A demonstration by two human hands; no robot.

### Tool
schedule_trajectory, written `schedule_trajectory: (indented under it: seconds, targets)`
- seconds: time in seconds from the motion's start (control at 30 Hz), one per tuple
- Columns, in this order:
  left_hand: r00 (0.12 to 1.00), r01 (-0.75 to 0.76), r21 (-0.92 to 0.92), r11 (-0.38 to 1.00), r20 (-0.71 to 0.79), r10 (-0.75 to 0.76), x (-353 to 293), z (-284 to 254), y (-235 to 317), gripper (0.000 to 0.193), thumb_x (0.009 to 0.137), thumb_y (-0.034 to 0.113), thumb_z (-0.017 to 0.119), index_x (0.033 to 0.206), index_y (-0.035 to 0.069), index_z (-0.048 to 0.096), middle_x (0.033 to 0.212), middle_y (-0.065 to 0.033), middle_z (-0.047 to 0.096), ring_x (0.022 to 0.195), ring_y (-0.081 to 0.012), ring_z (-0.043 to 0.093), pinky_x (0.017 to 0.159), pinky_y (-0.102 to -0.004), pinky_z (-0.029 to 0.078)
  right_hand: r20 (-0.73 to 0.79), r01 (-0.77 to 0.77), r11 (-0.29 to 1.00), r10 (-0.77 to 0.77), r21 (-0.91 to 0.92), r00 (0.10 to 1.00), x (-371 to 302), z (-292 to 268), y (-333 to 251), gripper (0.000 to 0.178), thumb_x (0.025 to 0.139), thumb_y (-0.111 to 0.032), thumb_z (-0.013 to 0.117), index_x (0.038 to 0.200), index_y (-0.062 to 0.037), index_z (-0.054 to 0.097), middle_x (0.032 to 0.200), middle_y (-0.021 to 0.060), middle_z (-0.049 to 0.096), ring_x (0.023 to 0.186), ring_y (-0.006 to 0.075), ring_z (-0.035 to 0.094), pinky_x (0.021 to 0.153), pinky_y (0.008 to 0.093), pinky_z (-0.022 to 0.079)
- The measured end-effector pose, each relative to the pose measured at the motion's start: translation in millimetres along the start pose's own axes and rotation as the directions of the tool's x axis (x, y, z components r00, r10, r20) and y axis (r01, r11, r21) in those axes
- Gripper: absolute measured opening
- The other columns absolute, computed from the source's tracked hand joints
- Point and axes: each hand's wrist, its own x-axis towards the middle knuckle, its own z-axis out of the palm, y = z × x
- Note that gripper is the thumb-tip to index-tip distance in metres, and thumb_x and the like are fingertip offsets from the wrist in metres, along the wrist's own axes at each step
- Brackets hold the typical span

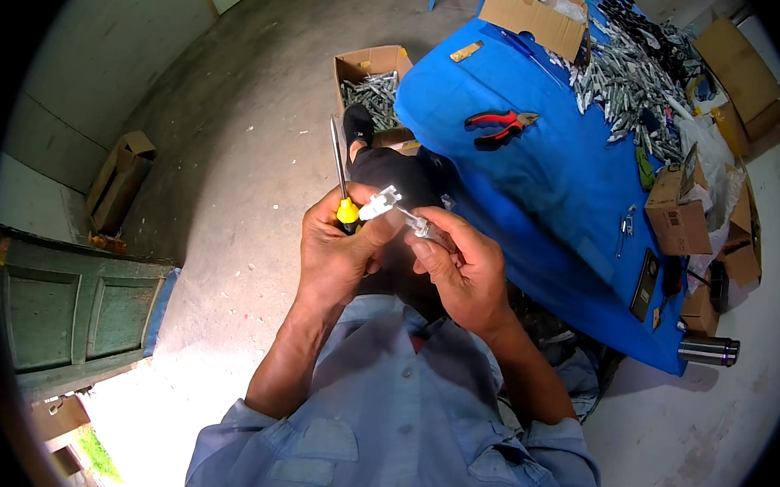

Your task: The person assembles small white plastic electrical components at a workbench. They use a yellow screwdriver to tighten screws and a pair of pliers to manipulate parts, handling the items one by one. The workspace is cluttered with piles of similar components and cardboard boxes.

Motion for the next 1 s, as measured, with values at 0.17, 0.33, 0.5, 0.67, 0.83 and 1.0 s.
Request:
schedule_trajectory:
  seconds: [0.17,0.33,0.5,0.67,0.83,1.0]
  targets:
    - [0.999,-0.038,0.004,0.999,-0.008,0.038,-7,6,4,0.008,0.093,-0.003,0.070,0.098,0.002,0.065,0.075,0.0012,0.064,0.052,-0.0024,0.052,0.045,-0.0189,0.038,-0.002,0.138,0.984,-0.139,-0.117,0.990,2,-3,1,0.029,0.095,0.000,0.070,0.123,0.0079,0.064,0.106,0.0151,0.073,0.088,0.0143,0.071,0.073,0.0279,0.058]
    - [0.949,-0.315,0.237,0.919,0.073,0.307,-8,11,7,0.009,0.092,-0.007,0.068,0.097,0.001,0.065,0.077,0.0014,0.064,0.056,-0.0016,0.052,0.048,-0.0188,0.039,0.020,0.101,0.992,-0.100,-0.070,0.995,1,-3,-3,0.030,0.093,0.003,0.070,0.121,0.0081,0.065,0.105,0.0152,0.073,0.090,0.0146,0.071,0.075,0.0279,0.058]
    - [0.979,-0.185,0.063,0.981,0.094,0.178,-3,5,5,0.010,0.092,-0.006,0.069,0.098,0.001,0.064,0.077,0.0007,0.065,0.055,-0.0021,0.052,0.047,-0.0191,0.038,0.071,0.026,0.999,-0.023,-0.042,0.997,-1,-11,-14,0.032,0.092,0.003,0.069,0.123,0.0084,0.065,0.102,0.0137,0.073,0.087,0.0133,0.070,0.075,0.0274,0.057]
    - [0.992,-0.088,-0.017,0.996,0.086,0.090,-4,5,2,0.012,0.092,-0.004,0.071,0.098,0.002,0.063,0.078,-0.0013,0.066,0.052,-0.0029,0.051,0.044,-0.0196,0.037,0.081,0.015,1.000,-0.015,0.005,0.997,-3,-14,-13,0.031,0.096,-0.002,0.068,0.125,0.0081,0.064,0.099,0.0098,0.072,0.080,0.0097,0.065,0.071,0.0257,0.055]
    - [0.978,-0.196,0.185,0.963,0.104,0.179,-5,12,13,0.013,0.090,-0.001,0.074,0.097,0.002,0.063,0.079,-0.0029,0.067,0.052,-0.0042,0.054,0.044,-0.0195,0.040,0.117,-0.076,0.992,0.064,0.104,0.991,-3,-16,-10,0.033,0.099,-0.005,0.068,0.128,0.0086,0.063,0.097,0.0083,0.071,0.079,0.0082,0.064,0.070,0.0239,0.053]
    - [0.978,-0.190,0.261,0.946,0.134,0.160,-4,16,23,0.012,0.091,-0.001,0.072,0.099,0.001,0.063,0.076,-0.0001,0.066,0.053,-0.0028,0.054,0.045,-0.0186,0.041,0.188,-0.093,0.989,0.070,0.113,0.980,-2,-21,-9,0.037,0.100,-0.007,0.068,0.132,0.0096,0.061,0.098,0.0082,0.071,0.079,0.0092,0.064,0.070,0.0240,0.054]
